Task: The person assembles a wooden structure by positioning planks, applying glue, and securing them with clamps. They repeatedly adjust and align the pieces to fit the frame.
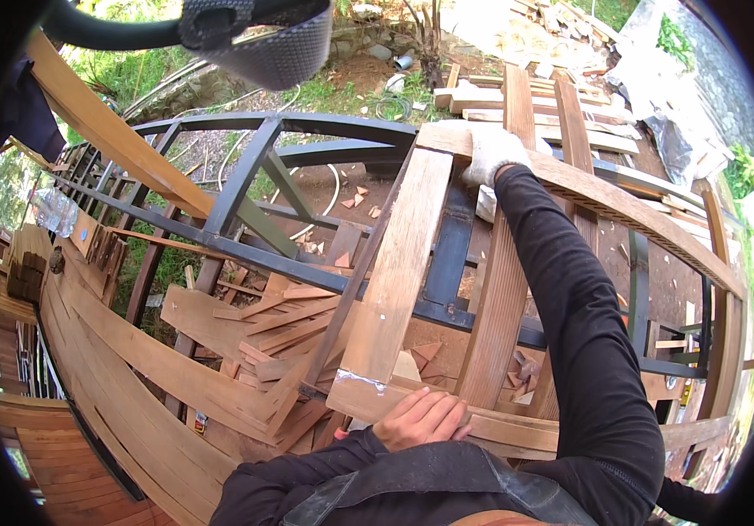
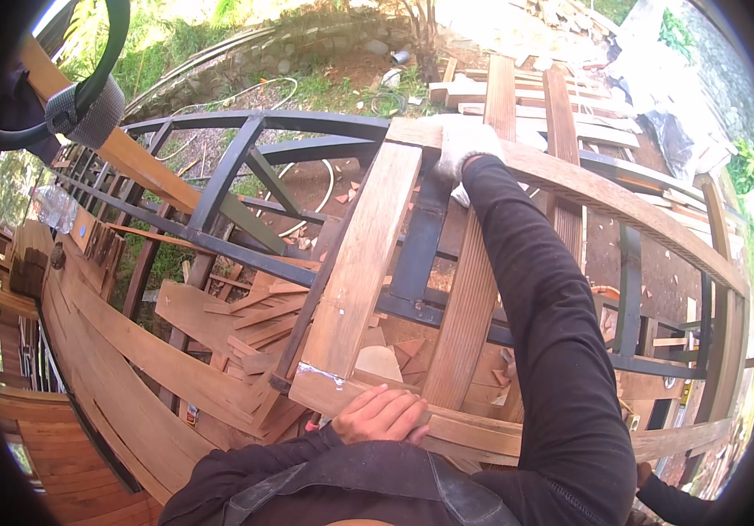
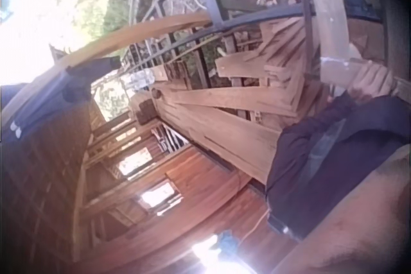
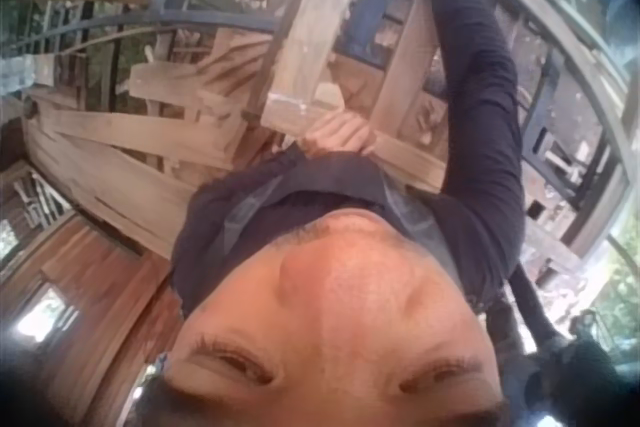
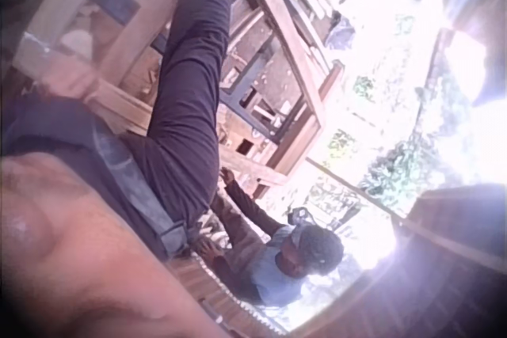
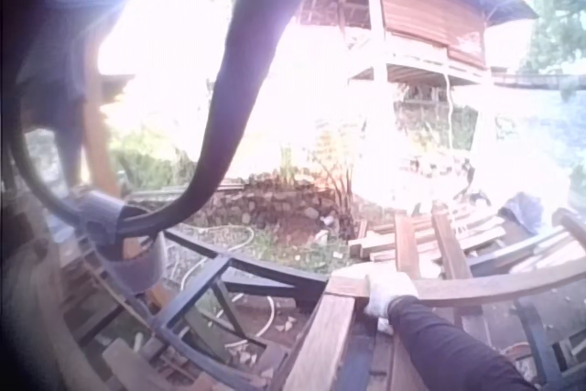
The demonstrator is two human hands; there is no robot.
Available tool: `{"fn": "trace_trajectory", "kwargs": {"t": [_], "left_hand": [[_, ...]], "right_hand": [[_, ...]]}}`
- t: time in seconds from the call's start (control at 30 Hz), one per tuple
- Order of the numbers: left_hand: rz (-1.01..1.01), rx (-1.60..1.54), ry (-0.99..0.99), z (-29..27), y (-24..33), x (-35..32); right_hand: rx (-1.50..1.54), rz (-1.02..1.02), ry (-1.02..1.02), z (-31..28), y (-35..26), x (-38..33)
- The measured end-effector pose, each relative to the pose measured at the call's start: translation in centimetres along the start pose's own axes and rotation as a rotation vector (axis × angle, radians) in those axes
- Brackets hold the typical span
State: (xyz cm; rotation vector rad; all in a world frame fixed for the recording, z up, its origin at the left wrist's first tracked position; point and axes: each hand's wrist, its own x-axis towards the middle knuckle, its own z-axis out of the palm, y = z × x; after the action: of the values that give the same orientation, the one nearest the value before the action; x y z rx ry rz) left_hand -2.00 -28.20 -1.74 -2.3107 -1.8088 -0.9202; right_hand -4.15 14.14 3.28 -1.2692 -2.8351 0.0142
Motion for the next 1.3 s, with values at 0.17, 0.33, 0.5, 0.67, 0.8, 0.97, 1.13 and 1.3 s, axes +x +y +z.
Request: {"fn": "trace_trajectory", "kwargs": {"t": [0.17, 0.33, 0.5, 0.67, 0.8, 0.97, 1.13, 1.3], "left_hand": [[0.000, 0.006, -0.003, 0.1, 0.0, 0.3], [-0.002, 0.013, 0.016, 0.0, 0.0, 0.3], [-0.038, 0.006, 0.103, 1.1, 0.2, -0.3], [-0.075, -0.173, 0.144, 0.4, 0.5, -0.4], [-0.082, -0.261, 0.207, 0.2, 0.7, -0.8], [-0.008, -0.391, 0.249, -0.3, 0.3, -1.0], [0.034, -0.473, 0.256, -1.1, -0.1, -1.5], [0.090, -0.647, 0.288, -1.4, -0.5, -1.9]], "right_hand": [[-0.008, 0.025, 0.021, 1.1, 0.3, 0.8], [-0.010, 0.018, 0.015, 0.4, -0.6, 0.4], [-0.150, 0.097, -0.046, -0.1, -2.4, -0.1], [-0.272, 0.028, -0.020, 2.1, -0.7, -0.2], [-0.360, -0.181, 0.181, 2.7, -1.4, -3.7], [0.142, -0.431, 0.174, 2.0, 0.7, -11.4], [0.349, -0.481, -0.037, -3.7, -2.5, -24.2], [0.285, -0.336, -0.161, -5.3, -2.1, -33.8]]}}
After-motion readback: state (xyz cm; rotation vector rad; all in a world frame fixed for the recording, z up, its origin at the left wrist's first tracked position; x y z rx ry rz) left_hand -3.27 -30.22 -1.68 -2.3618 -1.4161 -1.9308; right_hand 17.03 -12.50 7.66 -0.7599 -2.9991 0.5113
